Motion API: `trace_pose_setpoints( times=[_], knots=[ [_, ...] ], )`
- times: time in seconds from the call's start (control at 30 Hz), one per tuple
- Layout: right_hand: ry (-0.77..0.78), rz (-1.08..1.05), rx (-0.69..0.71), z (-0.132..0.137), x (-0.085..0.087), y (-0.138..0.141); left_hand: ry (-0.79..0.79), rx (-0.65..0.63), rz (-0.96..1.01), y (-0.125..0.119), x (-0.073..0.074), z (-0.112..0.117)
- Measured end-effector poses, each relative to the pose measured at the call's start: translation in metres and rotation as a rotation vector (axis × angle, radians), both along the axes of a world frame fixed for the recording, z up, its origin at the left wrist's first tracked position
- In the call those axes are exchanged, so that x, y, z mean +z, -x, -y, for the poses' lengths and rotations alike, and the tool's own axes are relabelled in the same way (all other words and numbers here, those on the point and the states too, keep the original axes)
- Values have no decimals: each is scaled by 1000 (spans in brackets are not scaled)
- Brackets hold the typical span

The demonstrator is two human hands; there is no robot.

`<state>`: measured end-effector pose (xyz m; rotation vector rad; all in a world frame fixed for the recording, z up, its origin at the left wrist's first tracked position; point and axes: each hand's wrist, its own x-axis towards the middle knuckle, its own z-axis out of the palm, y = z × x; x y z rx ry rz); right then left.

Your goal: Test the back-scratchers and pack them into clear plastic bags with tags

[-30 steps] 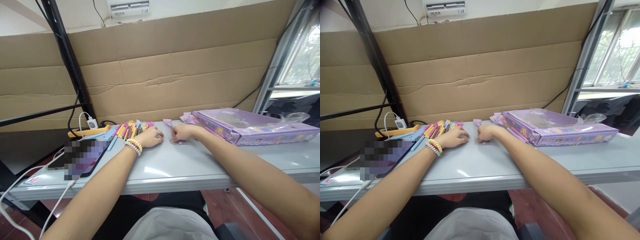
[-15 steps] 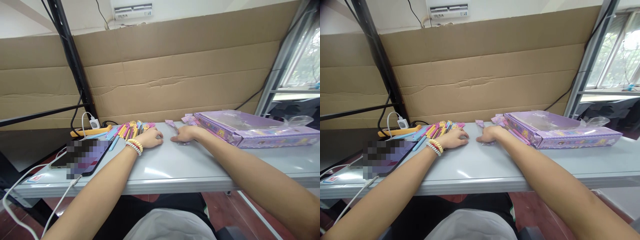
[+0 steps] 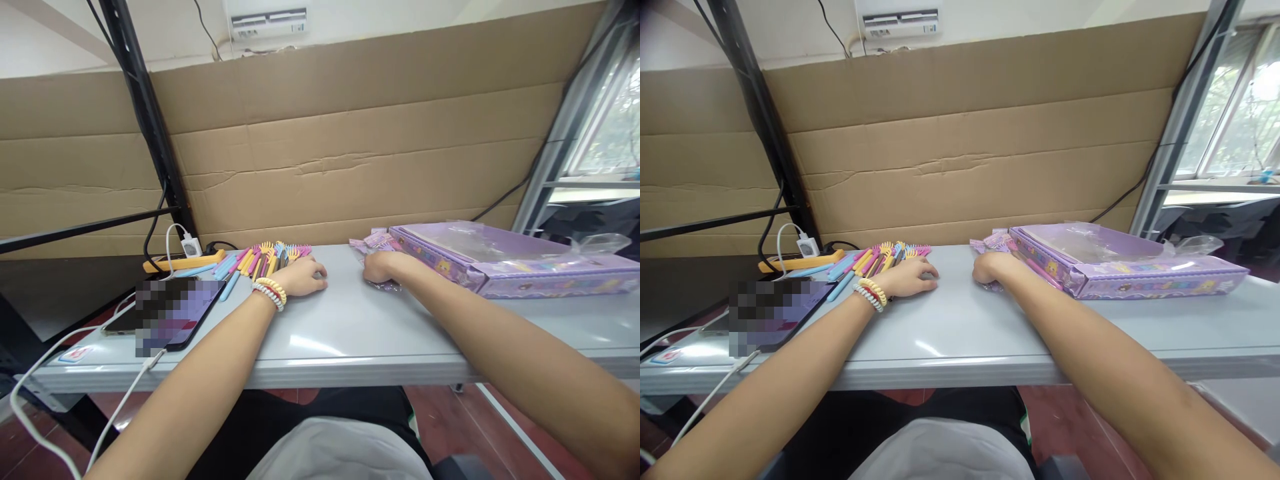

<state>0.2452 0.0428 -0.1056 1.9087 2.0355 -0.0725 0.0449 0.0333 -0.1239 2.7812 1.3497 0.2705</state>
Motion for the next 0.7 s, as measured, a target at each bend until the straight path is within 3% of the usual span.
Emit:
trace_pose_setpoints(
  times=[0.1,0.33,0.7],
  knots=[
    [0,-30,-63,-4,-2,-6,6,2,1,0,0,0],
    [-361,-80,-45,-21,-20,-26,-10,-19,2,1,-3,-4],
    [-382,-137,-24,-32,-25,-40,-21,-39,7,2,-3,-5]
  ],
)
